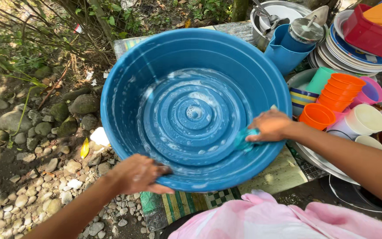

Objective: The person washes several plastic cups, bowls, and containers in a large bowl of soapy water using a sponge before transferring the items into a larger blue basin.

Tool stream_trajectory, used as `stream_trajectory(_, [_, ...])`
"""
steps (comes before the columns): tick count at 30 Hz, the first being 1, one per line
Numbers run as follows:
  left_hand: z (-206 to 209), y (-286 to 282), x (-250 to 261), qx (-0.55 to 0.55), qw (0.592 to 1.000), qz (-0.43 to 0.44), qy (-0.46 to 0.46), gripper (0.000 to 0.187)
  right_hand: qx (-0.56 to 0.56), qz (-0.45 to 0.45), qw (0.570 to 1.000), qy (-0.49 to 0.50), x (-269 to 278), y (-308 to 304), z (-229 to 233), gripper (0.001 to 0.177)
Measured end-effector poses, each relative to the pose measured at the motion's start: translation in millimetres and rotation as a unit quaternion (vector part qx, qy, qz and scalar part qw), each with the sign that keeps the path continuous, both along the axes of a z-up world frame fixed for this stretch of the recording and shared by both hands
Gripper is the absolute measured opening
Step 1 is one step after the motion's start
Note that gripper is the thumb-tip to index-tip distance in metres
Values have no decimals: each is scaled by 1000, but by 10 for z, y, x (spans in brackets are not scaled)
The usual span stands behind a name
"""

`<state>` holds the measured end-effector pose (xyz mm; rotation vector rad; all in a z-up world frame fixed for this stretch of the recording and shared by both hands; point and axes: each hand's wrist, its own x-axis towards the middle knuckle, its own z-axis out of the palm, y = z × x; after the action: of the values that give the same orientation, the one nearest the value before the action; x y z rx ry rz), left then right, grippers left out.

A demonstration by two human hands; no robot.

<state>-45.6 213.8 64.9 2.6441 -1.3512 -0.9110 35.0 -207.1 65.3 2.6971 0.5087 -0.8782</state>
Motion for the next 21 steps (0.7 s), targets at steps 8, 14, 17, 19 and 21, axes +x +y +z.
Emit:
stream_trajectory(8, [8,-751,-178,37,996,25,76,85,84,-82,988,98,-368,638,-325,67])
stream_trajectory(14, [-38,-1246,-317,-173,981,34,83,87,244,-69,955,156,-550,753,-468,63])
stream_trajectory(17, [186,-1032,-328,-82,981,72,160,88,108,-62,979,164,-366,569,-183,56])
stream_trajectory(19, [204,-934,-303,-94,974,86,188,87,-20,-39,991,130,-168,485,0,50])
stream_trajectory(21, [147,-692,-208,-85,950,151,260,82,-100,28,995,-7,-32,327,163,45])
